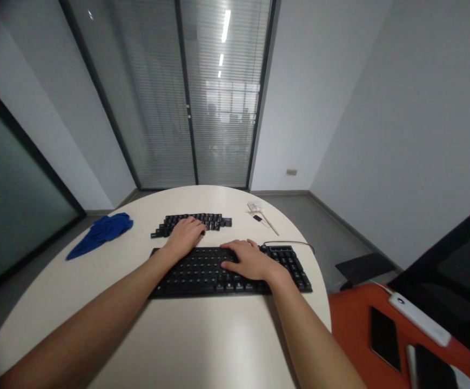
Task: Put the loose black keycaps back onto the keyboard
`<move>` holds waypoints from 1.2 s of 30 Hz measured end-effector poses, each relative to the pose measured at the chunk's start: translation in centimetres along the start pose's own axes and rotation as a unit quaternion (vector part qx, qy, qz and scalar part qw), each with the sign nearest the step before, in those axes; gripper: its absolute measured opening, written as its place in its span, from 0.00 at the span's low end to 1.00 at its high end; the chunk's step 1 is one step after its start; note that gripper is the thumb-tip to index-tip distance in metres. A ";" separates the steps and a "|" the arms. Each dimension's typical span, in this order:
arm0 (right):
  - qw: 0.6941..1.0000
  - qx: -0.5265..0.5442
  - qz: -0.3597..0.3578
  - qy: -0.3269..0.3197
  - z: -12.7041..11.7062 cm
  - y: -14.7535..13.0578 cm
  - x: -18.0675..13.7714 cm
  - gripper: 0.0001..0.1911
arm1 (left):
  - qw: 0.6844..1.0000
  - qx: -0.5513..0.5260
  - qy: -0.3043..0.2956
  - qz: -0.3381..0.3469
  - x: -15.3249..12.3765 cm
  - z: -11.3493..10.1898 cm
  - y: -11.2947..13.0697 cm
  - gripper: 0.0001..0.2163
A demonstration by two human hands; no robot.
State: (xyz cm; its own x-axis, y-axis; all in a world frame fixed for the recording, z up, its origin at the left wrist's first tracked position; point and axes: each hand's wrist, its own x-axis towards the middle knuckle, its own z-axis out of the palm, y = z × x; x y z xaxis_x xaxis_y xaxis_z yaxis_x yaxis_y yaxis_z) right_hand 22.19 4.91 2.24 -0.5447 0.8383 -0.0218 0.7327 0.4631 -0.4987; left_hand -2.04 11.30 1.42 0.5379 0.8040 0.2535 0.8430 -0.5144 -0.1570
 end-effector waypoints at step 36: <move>0.999 -0.018 -0.011 0.032 0.1 0.2 0.1 0.24 | 0.891 -0.453 0.034 0.018 -8.0 -1.7 4.3 0.09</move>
State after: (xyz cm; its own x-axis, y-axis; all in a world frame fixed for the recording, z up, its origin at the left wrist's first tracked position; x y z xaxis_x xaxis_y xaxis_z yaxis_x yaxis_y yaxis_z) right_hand 22.24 5.08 2.01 -0.5341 0.8443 0.0438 0.7365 0.4901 -0.4662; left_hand -2.74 2.14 0.30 0.5371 0.7781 0.3256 0.4601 -0.5938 0.6601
